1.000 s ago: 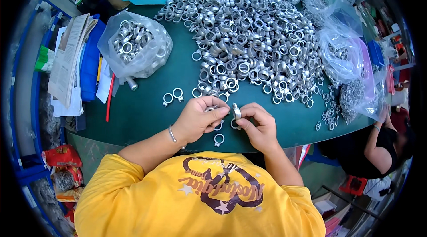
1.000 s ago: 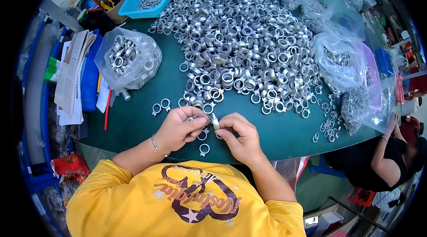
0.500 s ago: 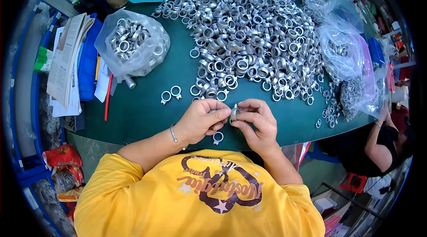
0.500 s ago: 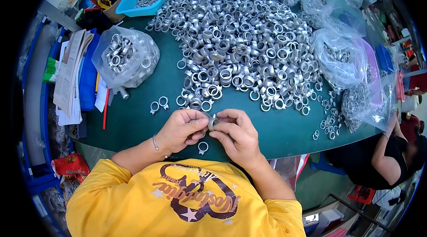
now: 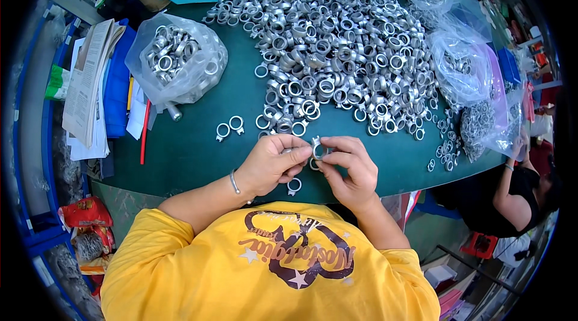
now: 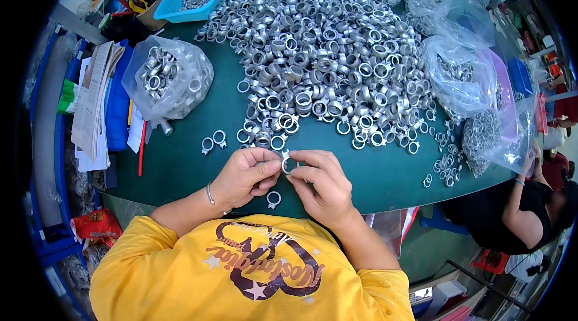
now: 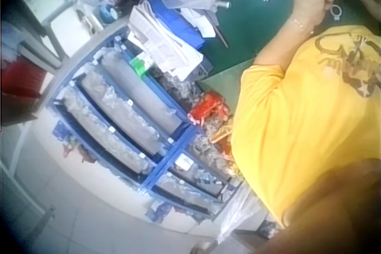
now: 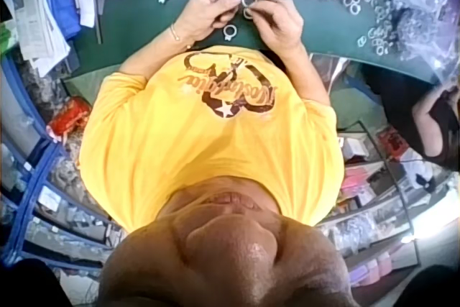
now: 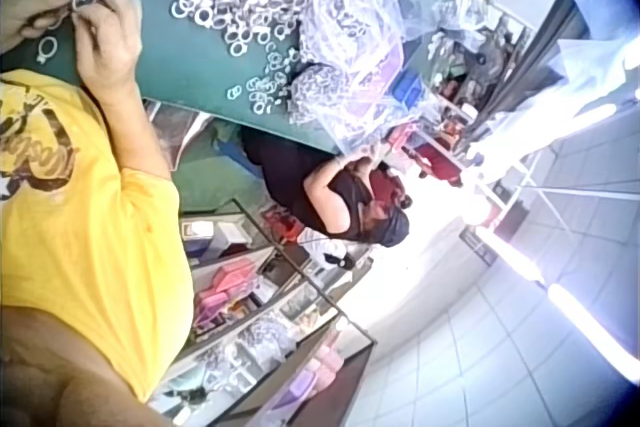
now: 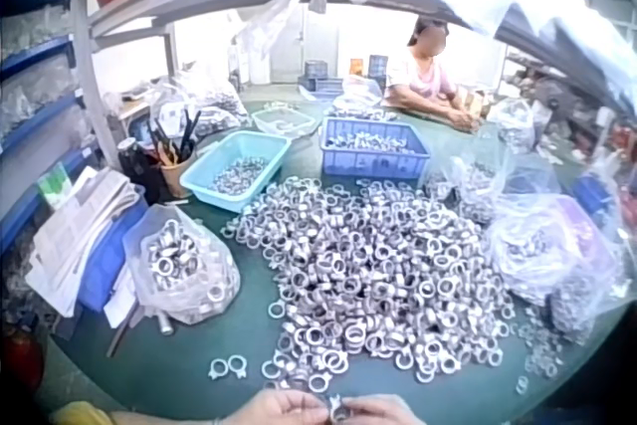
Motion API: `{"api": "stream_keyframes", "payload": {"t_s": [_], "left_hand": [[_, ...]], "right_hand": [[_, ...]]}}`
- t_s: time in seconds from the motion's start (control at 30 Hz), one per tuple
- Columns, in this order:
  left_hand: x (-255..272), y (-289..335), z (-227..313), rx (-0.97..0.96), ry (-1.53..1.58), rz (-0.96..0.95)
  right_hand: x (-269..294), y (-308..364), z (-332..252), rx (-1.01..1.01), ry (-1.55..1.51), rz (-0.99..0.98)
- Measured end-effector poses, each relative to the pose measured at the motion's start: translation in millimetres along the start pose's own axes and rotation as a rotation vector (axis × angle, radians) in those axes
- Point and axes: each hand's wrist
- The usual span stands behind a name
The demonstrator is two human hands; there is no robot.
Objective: The person picks up metal rings and small screws from a large pile on a table, joins them together to form clamps, and places the assembled clamps into a plastic bag.
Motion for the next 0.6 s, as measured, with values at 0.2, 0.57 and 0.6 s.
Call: {"api": "stream_keyframes", "payload": {"t_s": [0.2,0.57,0.6], "left_hand": [[2.6,1.3,0.3,0.001,-0.018,-0.017],[-4.7,5.5,8.2,0.064,-0.084,0.043],[-5.1,4.9,7.4,0.05,-0.087,0.044]], "right_hand": [[-8.6,4.6,1.6,-0.027,-0.108,0.109],[49.2,-18.2,12.1,0.175,0.426,0.043],[72.1,-25.9,21.5,0.155,0.569,0.192]]}}
Point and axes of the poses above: each hand's wrist, its own y-axis away from the middle knuckle, its own x-axis out of the back of the hand, z = x × y, and after that the axes turned 13 degrees about -z, right-handed
